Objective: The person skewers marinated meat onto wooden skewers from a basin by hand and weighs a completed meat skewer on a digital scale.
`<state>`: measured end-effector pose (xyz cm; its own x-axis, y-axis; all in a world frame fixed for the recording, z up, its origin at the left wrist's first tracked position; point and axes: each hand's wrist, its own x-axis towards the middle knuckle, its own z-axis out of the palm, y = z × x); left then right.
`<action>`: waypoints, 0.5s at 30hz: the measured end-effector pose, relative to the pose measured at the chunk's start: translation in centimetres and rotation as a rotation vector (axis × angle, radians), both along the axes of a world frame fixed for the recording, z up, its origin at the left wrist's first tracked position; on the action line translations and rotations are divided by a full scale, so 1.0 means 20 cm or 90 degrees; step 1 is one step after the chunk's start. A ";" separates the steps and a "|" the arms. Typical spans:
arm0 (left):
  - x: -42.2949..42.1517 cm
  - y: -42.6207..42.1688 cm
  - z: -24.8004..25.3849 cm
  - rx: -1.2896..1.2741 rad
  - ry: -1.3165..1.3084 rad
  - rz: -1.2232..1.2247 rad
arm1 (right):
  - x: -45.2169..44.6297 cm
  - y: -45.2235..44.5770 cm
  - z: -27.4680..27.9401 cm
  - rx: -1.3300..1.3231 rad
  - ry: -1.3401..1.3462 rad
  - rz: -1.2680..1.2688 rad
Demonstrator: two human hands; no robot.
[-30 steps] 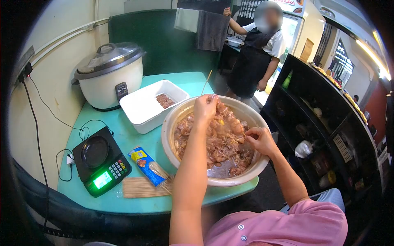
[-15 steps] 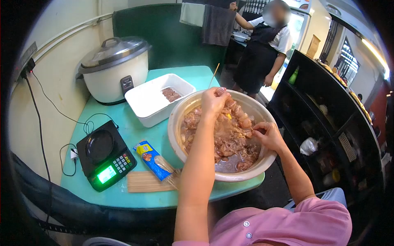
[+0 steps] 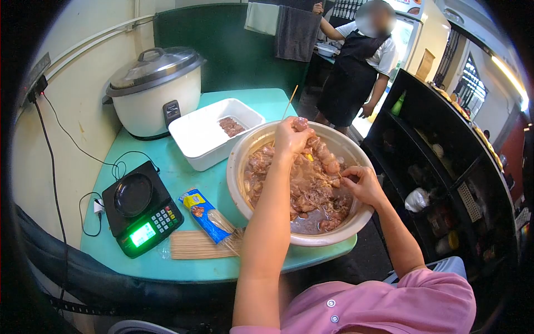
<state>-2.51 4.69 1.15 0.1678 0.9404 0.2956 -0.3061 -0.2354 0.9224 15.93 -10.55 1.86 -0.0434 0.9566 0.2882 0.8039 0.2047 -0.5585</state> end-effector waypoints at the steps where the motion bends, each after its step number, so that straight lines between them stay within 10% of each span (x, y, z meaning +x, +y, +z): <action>1: 0.01 0.01 -0.01 0.013 0.006 0.011 | 0.00 0.00 0.00 0.001 -0.001 0.000; 15: 0.00 -0.01 0.01 0.016 -0.044 -0.003 | 0.00 -0.01 0.01 -0.007 0.002 -0.004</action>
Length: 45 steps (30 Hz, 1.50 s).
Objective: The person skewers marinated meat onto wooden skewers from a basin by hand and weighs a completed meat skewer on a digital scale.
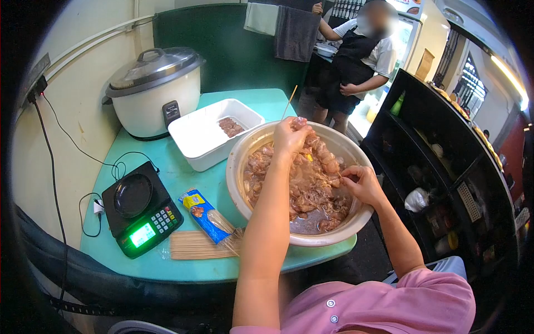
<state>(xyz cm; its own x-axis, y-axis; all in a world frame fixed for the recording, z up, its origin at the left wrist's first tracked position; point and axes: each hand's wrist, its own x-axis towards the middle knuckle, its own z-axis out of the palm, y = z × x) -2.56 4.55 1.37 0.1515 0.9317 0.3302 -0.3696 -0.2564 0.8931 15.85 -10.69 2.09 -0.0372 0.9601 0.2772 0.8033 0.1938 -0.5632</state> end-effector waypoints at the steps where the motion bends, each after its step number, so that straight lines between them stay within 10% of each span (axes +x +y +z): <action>1: 0.00 0.01 -0.01 -0.013 -0.006 -0.004 | 0.00 0.00 0.00 0.000 0.000 0.000; 45: 0.01 0.05 -0.03 -0.091 -0.011 -0.031 | 0.03 0.02 -0.03 0.034 -0.022 -0.036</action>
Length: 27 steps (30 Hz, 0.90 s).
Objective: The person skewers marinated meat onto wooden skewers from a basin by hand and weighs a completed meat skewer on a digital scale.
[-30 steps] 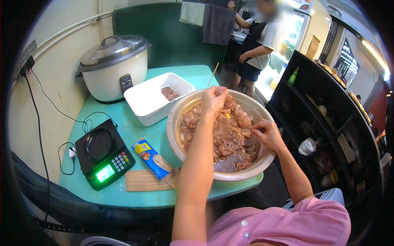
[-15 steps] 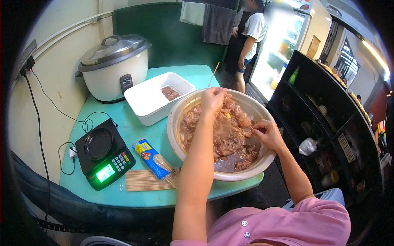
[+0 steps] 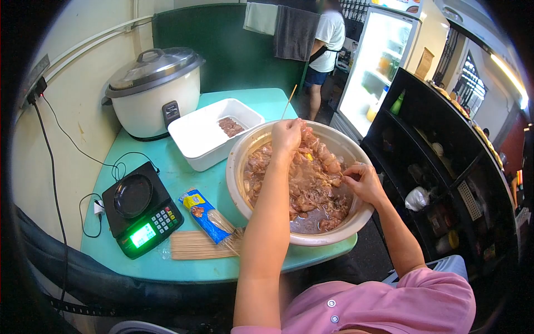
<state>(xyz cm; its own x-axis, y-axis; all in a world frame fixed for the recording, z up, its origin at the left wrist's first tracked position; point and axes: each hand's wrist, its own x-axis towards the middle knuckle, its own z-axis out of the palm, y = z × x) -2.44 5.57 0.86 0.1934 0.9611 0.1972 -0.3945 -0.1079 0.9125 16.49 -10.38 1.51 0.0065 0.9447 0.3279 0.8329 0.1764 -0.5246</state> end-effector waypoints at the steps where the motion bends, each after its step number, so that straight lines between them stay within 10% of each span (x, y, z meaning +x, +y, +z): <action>1: 0.00 0.01 -0.01 0.020 0.001 0.006 | 0.00 0.00 0.00 0.000 0.000 0.000; 27: -0.02 -0.03 0.04 0.006 0.004 0.008 | 0.00 0.00 0.00 0.006 0.014 0.000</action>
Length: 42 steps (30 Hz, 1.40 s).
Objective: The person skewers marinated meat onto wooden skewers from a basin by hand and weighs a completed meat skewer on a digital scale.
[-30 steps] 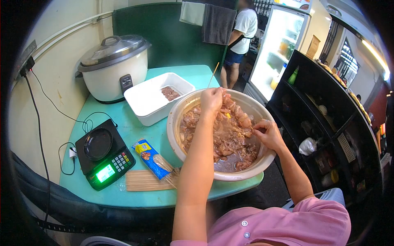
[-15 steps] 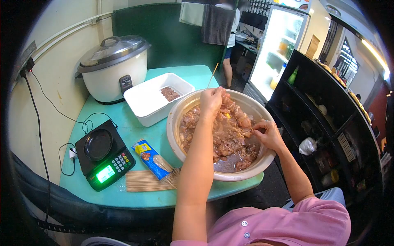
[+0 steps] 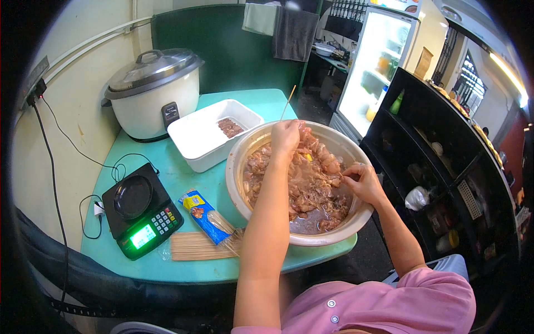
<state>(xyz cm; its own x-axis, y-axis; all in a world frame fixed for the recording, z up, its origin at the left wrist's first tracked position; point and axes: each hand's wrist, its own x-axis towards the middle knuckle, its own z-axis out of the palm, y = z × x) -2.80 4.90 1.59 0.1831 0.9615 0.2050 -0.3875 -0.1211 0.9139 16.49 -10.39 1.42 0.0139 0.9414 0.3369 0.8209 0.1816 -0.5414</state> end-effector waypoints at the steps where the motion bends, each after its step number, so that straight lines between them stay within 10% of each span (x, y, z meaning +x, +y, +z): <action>1: 0.00 0.00 0.00 -0.005 -0.011 -0.001 | 0.00 0.00 0.00 0.000 0.000 0.000; 42: -0.01 -0.02 0.01 -0.039 -0.001 -0.018 | 0.00 0.00 -0.01 -0.008 0.010 0.003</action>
<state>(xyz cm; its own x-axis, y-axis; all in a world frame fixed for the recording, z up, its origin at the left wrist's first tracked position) -3.00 4.46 1.88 0.2101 0.9667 0.1461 -0.3911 -0.0538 0.9188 16.56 -10.35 1.27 0.0143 0.9456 0.3250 0.8118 0.1789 -0.5559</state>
